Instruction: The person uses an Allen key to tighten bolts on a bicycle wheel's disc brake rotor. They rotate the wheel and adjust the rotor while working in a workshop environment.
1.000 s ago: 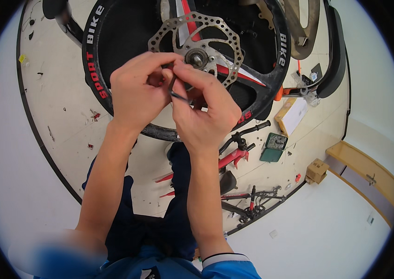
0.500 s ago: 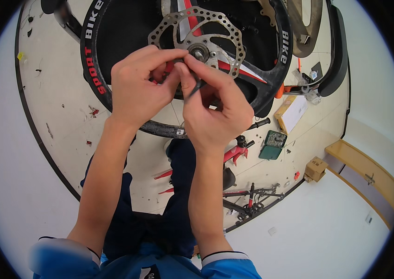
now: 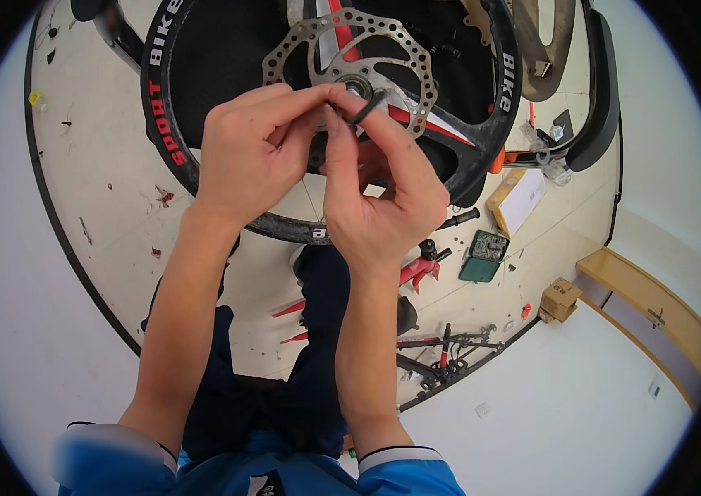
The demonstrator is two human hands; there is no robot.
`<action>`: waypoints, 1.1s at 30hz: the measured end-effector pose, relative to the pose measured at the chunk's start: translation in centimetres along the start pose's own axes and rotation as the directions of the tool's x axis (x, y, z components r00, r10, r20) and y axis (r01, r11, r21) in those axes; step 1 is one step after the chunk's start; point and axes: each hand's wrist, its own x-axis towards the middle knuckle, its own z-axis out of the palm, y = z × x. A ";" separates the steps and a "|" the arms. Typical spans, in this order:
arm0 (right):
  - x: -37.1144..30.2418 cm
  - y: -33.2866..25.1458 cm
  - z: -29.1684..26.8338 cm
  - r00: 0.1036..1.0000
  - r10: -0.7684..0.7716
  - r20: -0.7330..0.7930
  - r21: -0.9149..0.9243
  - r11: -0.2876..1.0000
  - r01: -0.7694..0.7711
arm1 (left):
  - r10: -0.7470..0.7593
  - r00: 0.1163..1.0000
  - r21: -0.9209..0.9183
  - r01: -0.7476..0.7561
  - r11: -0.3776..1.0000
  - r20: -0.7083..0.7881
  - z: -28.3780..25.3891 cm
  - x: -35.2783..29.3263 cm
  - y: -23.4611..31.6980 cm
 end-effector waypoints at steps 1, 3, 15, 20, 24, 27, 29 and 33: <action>0.1 0.0 -0.1 1.000 -0.015 -0.004 -0.029 0.999 0.015 | 0.026 1.000 -0.012 -0.026 1.000 -0.007 0.1 0.0 -0.2; 0.2 0.2 0.0 0.999 -0.041 -0.009 -0.080 0.996 0.041 | 0.028 0.999 -0.017 -0.029 0.999 -0.015 0.0 0.0 -0.1; 0.0 0.4 0.8 1.000 -0.022 -0.003 0.036 0.999 0.022 | 0.019 0.999 -0.038 -0.020 0.999 -0.045 0.5 -0.1 0.2; 0.1 -0.5 0.6 0.990 0.120 -0.075 0.036 0.992 -0.117 | -0.003 0.999 -0.017 0.002 1.000 -0.037 -0.2 0.2 0.6; 0.1 -1.0 0.6 0.987 0.141 -0.081 0.010 0.990 -0.141 | 0.052 0.994 -0.021 -0.054 0.998 -0.096 0.3 0.1 -0.1; 0.1 -0.4 0.1 0.995 0.100 0.017 0.031 0.995 -0.100 | 0.048 0.994 -0.038 -0.051 0.998 -0.095 0.4 0.2 -0.1; 0.5 -0.9 -0.3 0.978 0.137 0.159 0.261 0.949 -0.176 | 0.021 0.997 -0.065 -0.026 0.998 -0.078 0.1 0.4 -0.1; 1.6 -0.5 -2.1 0.887 0.214 0.408 0.481 0.775 -0.408 | -0.065 0.998 -0.054 0.064 0.996 -0.011 -0.6 0.5 0.1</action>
